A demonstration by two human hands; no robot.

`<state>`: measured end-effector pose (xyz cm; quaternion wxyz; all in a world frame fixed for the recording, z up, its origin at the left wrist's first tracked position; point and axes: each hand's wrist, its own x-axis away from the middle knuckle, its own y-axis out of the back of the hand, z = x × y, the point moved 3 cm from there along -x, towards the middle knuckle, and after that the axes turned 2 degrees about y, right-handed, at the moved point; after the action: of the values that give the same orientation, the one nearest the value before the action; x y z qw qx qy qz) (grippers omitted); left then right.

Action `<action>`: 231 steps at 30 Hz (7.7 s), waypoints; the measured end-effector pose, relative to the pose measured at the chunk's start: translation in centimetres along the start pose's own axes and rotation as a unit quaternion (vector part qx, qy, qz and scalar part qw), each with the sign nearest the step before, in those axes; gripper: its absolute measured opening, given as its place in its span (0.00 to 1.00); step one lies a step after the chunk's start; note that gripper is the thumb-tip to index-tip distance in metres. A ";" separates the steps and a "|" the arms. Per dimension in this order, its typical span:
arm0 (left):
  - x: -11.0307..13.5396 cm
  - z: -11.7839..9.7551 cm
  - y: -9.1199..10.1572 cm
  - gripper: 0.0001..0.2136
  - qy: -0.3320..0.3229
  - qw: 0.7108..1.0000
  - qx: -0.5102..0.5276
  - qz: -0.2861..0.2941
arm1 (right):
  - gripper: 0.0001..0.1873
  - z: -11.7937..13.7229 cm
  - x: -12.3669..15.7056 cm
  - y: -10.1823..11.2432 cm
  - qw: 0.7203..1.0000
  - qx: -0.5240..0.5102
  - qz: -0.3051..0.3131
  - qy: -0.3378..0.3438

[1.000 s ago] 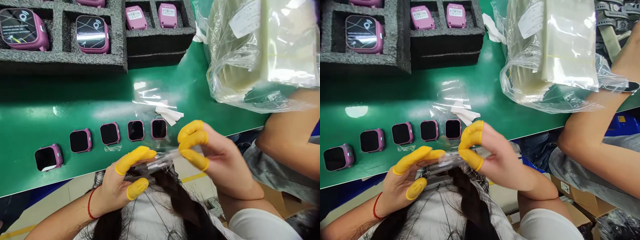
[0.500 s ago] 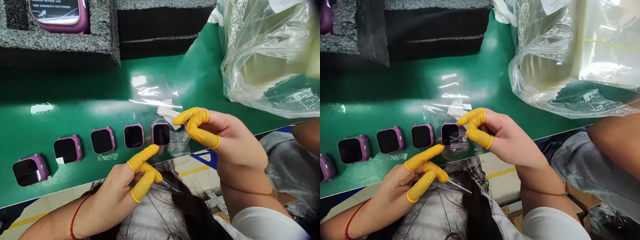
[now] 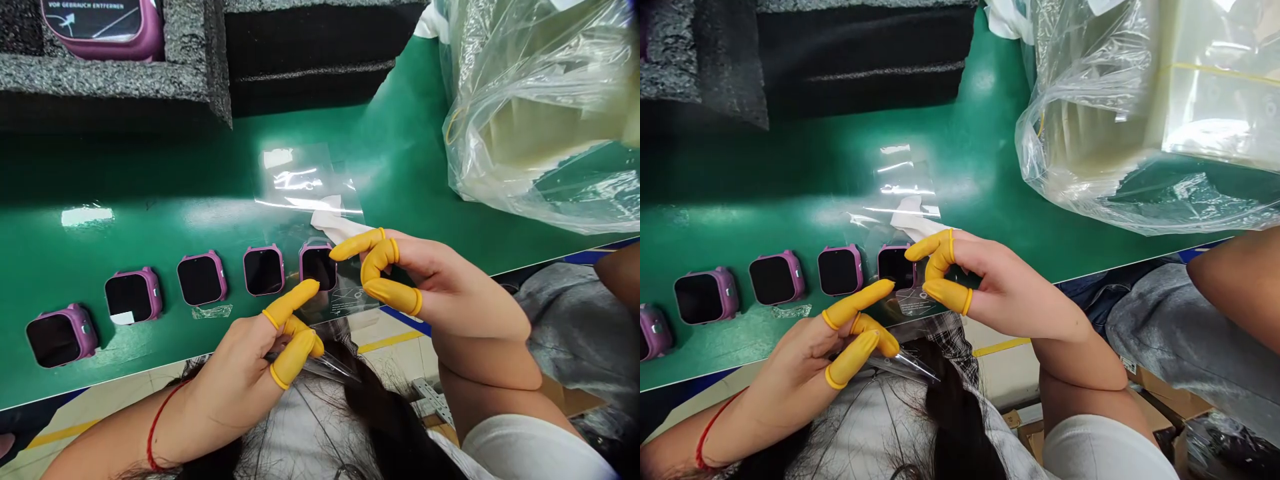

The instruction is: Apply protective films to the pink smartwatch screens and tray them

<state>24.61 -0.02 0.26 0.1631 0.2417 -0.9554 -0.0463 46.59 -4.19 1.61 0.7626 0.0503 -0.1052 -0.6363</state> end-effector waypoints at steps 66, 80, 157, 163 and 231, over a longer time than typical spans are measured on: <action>1.1 0.1 0.1 0.11 0.005 0.989 -0.144 -0.021 | 0.05 1.9 1.6 -1.9 0.994 0.023 0.100 0.047; 1.2 0.3 -0.2 0.12 0.002 0.987 -0.160 -0.011 | 0.02 0.9 2.4 -3.1 0.985 0.089 0.136 0.050; 0.9 -0.3 0.2 0.14 -0.021 0.985 -0.170 -0.028 | 0.10 0.9 -3.6 -1.4 0.982 0.188 0.008 -0.032; 1.2 -0.1 0.1 0.14 -0.024 0.985 -0.166 -0.030 | 0.11 0.9 -3.6 -1.4 0.981 0.189 0.004 -0.030; 2.3 0.4 0.6 0.14 -0.036 0.992 -0.110 -0.053 | 0.18 1.4 -1.2 0.1 0.976 0.199 -0.059 0.069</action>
<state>22.29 -0.58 0.69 0.1518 0.2705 -0.9356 -0.1686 46.12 -2.88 2.87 0.7038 0.2512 -0.1738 -0.6414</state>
